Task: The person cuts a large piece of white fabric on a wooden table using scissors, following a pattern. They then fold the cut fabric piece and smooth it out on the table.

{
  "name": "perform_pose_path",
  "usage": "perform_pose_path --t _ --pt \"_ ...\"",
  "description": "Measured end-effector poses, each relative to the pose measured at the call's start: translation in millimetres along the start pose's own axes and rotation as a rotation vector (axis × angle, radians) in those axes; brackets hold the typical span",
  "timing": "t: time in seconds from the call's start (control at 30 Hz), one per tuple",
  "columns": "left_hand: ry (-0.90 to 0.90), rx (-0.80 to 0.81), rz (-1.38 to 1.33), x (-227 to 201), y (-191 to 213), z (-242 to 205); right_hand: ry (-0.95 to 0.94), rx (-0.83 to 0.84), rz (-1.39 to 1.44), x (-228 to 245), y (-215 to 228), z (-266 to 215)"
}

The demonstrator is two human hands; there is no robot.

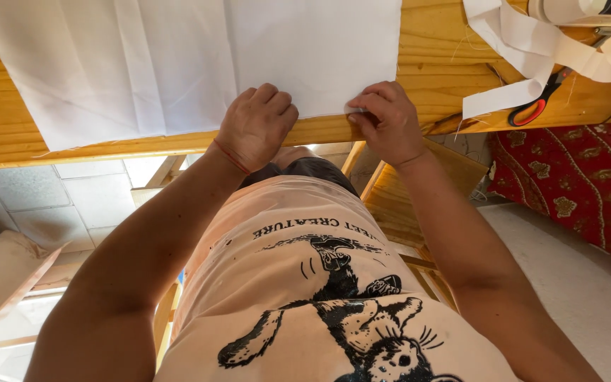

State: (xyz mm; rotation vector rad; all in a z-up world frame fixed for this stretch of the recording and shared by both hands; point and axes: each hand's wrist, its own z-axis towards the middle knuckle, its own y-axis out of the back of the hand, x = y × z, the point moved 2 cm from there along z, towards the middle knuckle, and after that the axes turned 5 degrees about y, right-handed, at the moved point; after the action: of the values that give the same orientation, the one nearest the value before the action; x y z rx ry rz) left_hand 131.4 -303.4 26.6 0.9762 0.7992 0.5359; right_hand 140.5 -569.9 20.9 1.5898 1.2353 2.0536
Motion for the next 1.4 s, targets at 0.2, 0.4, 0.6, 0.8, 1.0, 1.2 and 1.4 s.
perform_pose_path --t 0.2,0.4,0.6,0.8,1.0,1.2,1.4 --pt "-0.130 -0.060 0.137 11 -52 -22 0.013 0.005 0.006 -3 1 0" --pt "-0.157 -0.081 0.198 9 -54 -22 0.092 0.033 -0.092 -10 -2 0" --pt "-0.190 -0.095 0.208 -6 9 7 0.126 0.016 -0.076 -10 -1 0" --pt "-0.187 -0.124 0.070 5 -46 -20 0.230 0.036 -0.125 -7 2 2" --pt "-0.068 -0.164 -0.009 4 -43 -45 0.242 0.074 -0.208 -34 -10 -11" --pt "0.459 0.231 -0.038 62 47 -98 0.359 -0.073 -0.183 2 5 10" --pt "0.965 0.537 0.352 106 104 -153 0.183 0.240 -0.260 -15 -19 0"
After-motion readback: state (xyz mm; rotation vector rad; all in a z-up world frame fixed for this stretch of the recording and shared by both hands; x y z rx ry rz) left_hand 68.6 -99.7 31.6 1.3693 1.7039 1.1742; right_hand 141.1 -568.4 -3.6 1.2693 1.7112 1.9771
